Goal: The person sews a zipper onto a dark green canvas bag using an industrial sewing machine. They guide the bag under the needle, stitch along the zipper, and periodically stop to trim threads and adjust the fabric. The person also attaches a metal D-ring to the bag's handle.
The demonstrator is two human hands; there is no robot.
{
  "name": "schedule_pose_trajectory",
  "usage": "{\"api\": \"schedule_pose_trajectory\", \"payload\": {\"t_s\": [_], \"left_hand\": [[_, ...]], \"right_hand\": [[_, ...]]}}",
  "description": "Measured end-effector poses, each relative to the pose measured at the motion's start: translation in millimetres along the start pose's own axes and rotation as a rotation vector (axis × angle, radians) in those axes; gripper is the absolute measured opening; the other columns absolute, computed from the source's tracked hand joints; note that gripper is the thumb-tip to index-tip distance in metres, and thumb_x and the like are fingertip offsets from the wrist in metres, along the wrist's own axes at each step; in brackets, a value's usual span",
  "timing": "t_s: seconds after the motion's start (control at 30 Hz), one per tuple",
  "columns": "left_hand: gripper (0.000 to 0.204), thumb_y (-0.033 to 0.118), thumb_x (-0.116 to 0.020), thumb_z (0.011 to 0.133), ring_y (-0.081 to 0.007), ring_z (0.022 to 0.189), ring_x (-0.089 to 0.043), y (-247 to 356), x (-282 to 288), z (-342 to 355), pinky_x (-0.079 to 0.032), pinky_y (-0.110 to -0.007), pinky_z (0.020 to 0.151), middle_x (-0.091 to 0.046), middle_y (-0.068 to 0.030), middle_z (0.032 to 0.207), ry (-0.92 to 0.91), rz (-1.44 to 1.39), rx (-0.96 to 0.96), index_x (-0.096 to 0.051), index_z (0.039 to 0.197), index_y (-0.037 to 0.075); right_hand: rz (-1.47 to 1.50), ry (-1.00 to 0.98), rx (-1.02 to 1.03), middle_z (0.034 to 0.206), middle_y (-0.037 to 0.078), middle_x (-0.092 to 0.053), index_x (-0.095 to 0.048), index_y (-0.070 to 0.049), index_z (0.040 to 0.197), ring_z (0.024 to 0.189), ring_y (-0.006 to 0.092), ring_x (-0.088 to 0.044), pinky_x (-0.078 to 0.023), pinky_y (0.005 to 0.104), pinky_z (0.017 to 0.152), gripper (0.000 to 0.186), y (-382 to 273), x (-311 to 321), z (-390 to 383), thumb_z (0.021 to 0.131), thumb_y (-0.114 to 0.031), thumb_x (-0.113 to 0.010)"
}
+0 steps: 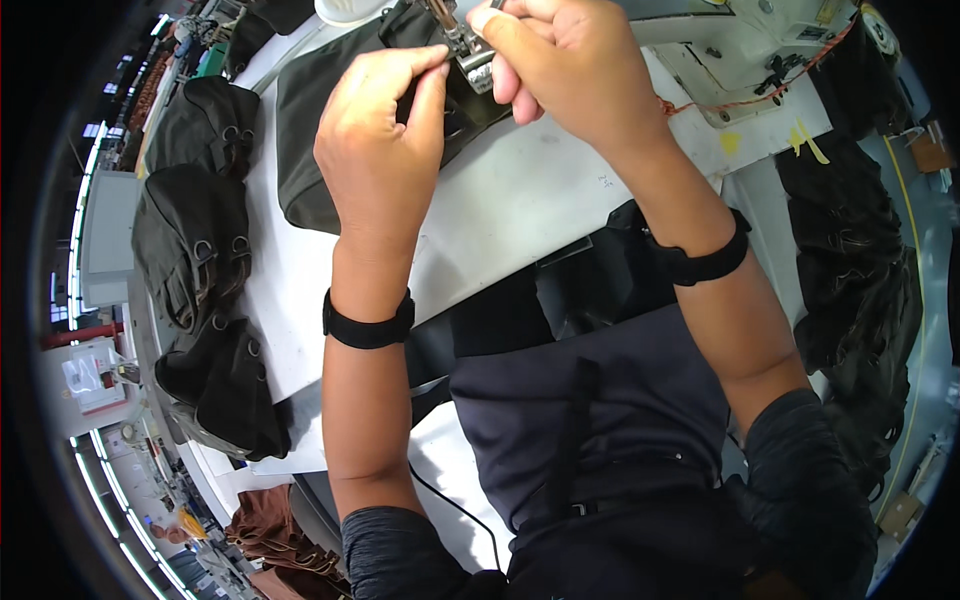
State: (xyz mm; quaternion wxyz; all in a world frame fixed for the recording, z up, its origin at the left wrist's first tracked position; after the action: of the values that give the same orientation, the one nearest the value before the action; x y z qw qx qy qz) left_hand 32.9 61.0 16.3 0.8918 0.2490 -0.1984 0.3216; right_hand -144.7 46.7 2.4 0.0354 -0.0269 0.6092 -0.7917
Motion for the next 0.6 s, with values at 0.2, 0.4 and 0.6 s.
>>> {"api": "schedule_pose_trajectory", "payload": {"t_s": [0.2,0.4,0.6], "left_hand": [[0.045,0.026,-0.084,0.087,-0.0318,0.123,-0.065,-4.4,42.9,-23.8,-0.046,-0.044,0.105,-0.070,-0.0101,0.131,-0.260,0.518,-0.127,-0.072,0.126,0.007],[0.046,0.014,-0.083,0.084,-0.0315,0.104,-0.072,-28.1,97.8,-53.7,-0.055,-0.040,0.090,-0.076,-0.0113,0.117,-0.535,0.663,-0.159,-0.070,0.126,0.003],[0.030,0.019,-0.081,0.088,-0.0260,0.072,-0.069,79.7,112.9,-32.9,-0.054,-0.039,0.064,-0.072,-0.0091,0.090,-0.864,0.737,-0.048,-0.071,0.109,0.001]], "right_hand": [[0.022,0.075,0.130,0.078,0.012,-0.073,-0.071,0.004,0.110,0.063,0.0139,-0.066,-0.054,0.0300,0.059,0.023,0.3,9.1,-35.6,0.102,-0.017,-0.067],[-0.226,0.085,0.339,0.117,0.024,-0.073,-0.069,0.007,0.119,0.110,0.0415,-0.069,-0.055,0.0458,0.097,0.037,44.1,-21.3,-55.6,0.103,-0.027,-0.070],[0.100,-0.033,0.069,0.116,0.025,-0.075,-0.067,0.010,0.125,0.109,0.0352,-0.072,-0.054,0.0411,0.096,0.053,45.5,-33.0,-59.4,0.107,-0.040,-0.066]]}}
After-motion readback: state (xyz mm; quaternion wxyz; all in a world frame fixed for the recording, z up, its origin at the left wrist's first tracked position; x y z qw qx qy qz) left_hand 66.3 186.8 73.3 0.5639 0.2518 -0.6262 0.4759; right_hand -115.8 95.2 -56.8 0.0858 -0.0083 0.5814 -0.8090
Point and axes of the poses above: each hand's wrist, its own z-axis towards the middle knuckle, its own x-axis out of the back of the hand, y = z × x, the point moved 2 cm from there along z, towards the middle knuckle
